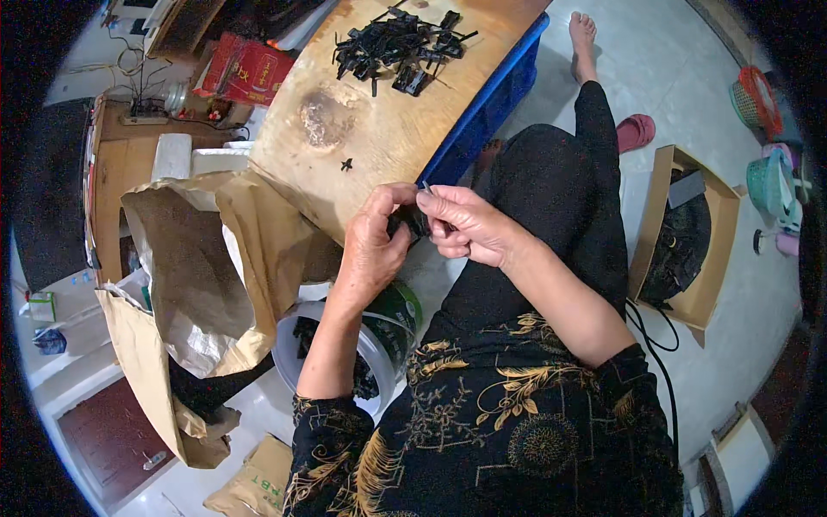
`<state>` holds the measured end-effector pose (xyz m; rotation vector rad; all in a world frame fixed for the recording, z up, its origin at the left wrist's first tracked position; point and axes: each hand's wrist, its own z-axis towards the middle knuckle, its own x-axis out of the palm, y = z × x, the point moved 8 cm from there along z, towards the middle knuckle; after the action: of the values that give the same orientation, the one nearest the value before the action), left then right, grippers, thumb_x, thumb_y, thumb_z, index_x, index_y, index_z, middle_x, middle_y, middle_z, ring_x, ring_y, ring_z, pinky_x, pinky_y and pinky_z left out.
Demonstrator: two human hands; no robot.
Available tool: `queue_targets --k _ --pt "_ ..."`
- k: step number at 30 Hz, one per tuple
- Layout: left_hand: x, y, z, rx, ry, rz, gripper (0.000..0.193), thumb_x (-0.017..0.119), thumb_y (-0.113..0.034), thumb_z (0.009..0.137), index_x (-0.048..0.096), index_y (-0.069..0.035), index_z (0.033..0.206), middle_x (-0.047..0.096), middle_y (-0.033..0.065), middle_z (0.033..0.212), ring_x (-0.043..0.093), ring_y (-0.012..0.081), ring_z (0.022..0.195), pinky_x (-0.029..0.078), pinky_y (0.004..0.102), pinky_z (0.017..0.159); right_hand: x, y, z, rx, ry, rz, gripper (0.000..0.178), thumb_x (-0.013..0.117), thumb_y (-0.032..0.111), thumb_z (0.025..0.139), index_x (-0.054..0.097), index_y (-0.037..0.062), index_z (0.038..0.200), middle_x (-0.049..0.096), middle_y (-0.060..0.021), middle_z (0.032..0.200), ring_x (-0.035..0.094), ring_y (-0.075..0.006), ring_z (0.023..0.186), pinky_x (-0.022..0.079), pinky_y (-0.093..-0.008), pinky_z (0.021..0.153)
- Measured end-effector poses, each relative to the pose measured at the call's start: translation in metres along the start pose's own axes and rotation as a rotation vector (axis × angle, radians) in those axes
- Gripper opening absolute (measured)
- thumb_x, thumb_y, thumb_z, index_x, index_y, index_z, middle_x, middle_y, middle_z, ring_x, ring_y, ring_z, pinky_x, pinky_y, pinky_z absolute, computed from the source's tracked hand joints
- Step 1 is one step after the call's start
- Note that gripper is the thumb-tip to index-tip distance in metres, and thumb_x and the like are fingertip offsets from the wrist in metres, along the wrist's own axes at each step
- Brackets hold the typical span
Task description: Sorting small black plastic components from a paper bag into piles on a plastic surface.
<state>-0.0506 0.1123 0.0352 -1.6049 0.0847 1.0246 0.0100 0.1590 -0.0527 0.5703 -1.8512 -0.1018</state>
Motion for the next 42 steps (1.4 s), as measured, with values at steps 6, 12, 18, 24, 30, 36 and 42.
queue_targets --k 6,12,18,24,30,36,42 --pt "0.001 -0.005 0.004 -0.093 0.051 -0.007 0.04 0.045 0.013 0.064 0.051 -0.003 0.1 0.06 0.0126 0.097 0.058 0.0241 0.096 0.042 0.0309 0.083 0.001 -0.005 0.002 0.051 0.035 -0.042 0.02 0.058 0.029 0.085 0.048 0.0123 0.079 0.043 0.0045 0.057 0.03 -0.0019 0.038 0.021 -0.0173 0.034" --pt "-0.001 0.001 0.004 -0.027 0.142 0.21 0.032 0.053 0.008 0.069 0.052 -0.002 0.099 0.06 0.0127 0.09 0.061 0.0221 0.082 0.047 0.029 0.068 0.0 -0.006 0.003 0.027 0.04 -0.093 0.016 0.058 0.024 0.084 0.049 0.0111 0.082 0.044 0.0042 0.059 0.031 -0.0018 0.038 0.022 -0.0165 0.034" --pt "-0.026 0.051 -0.024 -0.335 -0.126 -0.137 0.011 0.053 -0.011 0.085 0.056 -0.001 0.09 0.058 0.0084 0.073 0.055 0.0133 0.054 0.042 0.0232 0.049 -0.005 0.014 0.004 -0.248 -0.089 -0.118 0.015 0.054 0.017 0.087 0.048 0.0096 0.098 0.044 0.0049 0.064 0.031 0.0005 0.042 0.024 -0.0149 0.036" --pt "0.025 0.052 -0.051 -0.567 -0.017 -0.736 0.058 0.051 -0.027 0.088 0.022 -0.002 0.132 0.057 0.0067 0.078 0.056 0.0115 0.056 0.038 0.0183 0.044 0.002 0.017 0.002 -0.362 -0.074 -0.225 0.015 0.053 0.016 0.087 0.048 0.0079 0.099 0.043 0.0066 0.063 0.032 0.0007 0.046 0.025 -0.0139 0.038" --pt "0.023 0.04 -0.04 -0.508 0.034 -0.612 0.062 0.055 -0.023 0.085 0.022 -0.004 0.134 0.058 0.0092 0.082 0.057 0.0126 0.057 0.041 0.0192 0.045 0.002 0.019 0.002 -0.393 -0.118 -0.458 0.013 0.053 0.012 0.087 0.047 0.0062 0.098 0.042 0.0073 0.062 0.032 0.0008 0.047 0.025 -0.0151 0.039" --pt "0.029 0.034 -0.032 -0.442 0.021 -0.43 0.058 0.054 -0.009 0.084 0.024 -0.004 0.132 0.054 0.009 0.085 0.058 0.0134 0.065 0.044 0.0221 0.052 -0.012 0.012 0.014 -0.452 -0.17 -0.554 0.009 0.052 0.011 0.087 0.048 0.006 0.093 0.043 0.0074 0.062 0.034 0.0008 0.049 0.026 -0.0162 0.041" --pt "0.025 0.029 -0.028 -0.379 -0.062 -0.318 0.046 0.051 -0.006 0.085 0.033 -0.002 0.127 0.055 0.0108 0.089 0.057 0.0132 0.067 0.045 0.0236 0.057 -0.01 0.013 0.015 -0.418 -0.18 -0.566 0.008 0.052 0.011 0.087 0.047 0.0059 0.09 0.042 0.0072 0.061 0.035 0.0004 0.05 0.027 -0.0171 0.041"
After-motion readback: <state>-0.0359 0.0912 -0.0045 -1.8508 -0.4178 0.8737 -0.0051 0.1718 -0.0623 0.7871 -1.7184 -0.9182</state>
